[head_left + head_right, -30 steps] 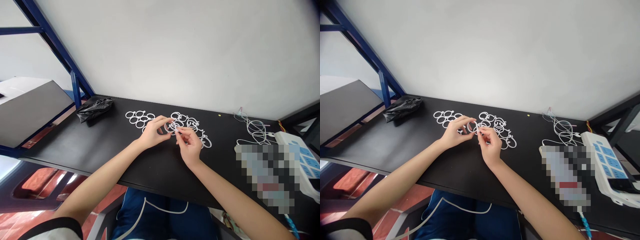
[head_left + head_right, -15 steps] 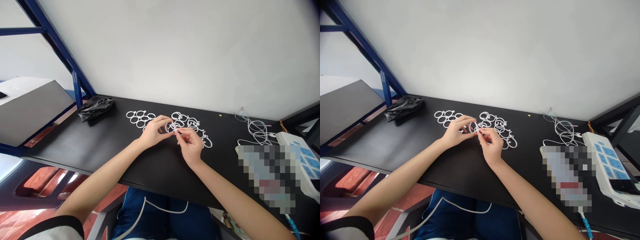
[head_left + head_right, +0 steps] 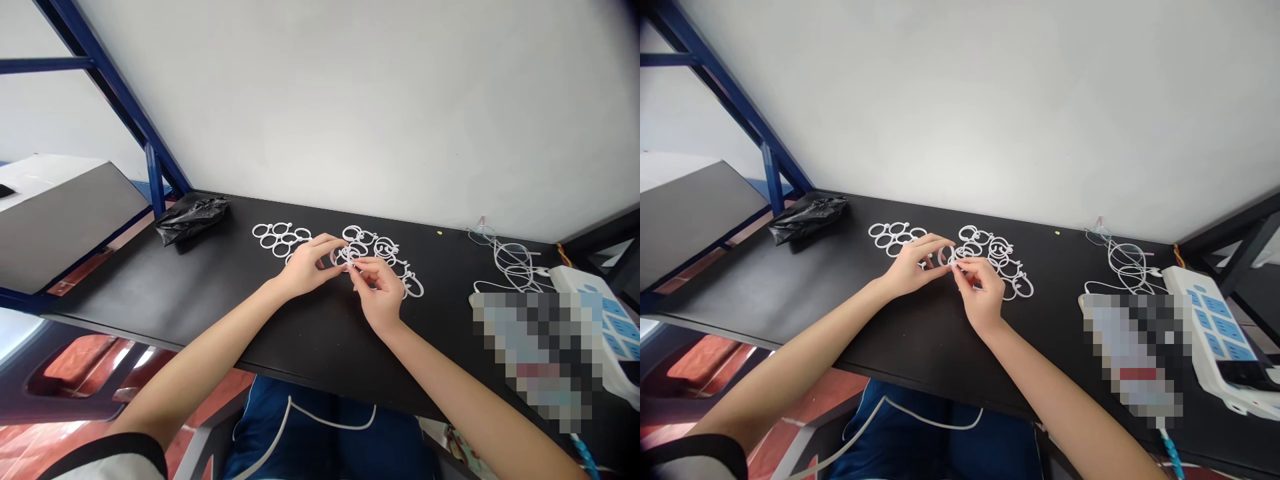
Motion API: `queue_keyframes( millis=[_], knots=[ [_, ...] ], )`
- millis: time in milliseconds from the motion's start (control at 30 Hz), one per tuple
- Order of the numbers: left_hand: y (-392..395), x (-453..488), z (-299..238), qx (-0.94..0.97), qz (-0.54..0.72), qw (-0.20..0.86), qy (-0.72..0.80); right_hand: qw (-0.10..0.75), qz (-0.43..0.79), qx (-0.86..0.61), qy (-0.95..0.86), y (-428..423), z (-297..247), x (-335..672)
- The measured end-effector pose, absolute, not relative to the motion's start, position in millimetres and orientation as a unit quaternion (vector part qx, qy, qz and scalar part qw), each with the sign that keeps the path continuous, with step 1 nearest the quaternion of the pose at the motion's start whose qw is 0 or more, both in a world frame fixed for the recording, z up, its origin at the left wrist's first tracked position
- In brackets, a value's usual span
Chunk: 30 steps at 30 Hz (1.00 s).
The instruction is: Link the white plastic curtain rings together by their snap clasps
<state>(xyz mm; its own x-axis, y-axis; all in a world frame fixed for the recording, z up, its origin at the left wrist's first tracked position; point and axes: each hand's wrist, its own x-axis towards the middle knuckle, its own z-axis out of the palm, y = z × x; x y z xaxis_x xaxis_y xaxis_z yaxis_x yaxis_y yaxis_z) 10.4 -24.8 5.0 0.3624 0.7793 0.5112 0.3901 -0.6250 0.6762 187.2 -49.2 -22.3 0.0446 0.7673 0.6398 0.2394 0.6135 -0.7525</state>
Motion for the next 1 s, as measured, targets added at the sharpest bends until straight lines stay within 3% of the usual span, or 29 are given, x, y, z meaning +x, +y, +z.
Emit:
queue_keyframes(
  millis=[1000],
  knots=[
    [-21.8,10.3,-0.2,0.789,0.405,0.229,0.401,0.610,0.237,-0.397,-0.644,-47.9,-18.6,189.6]
  ],
)
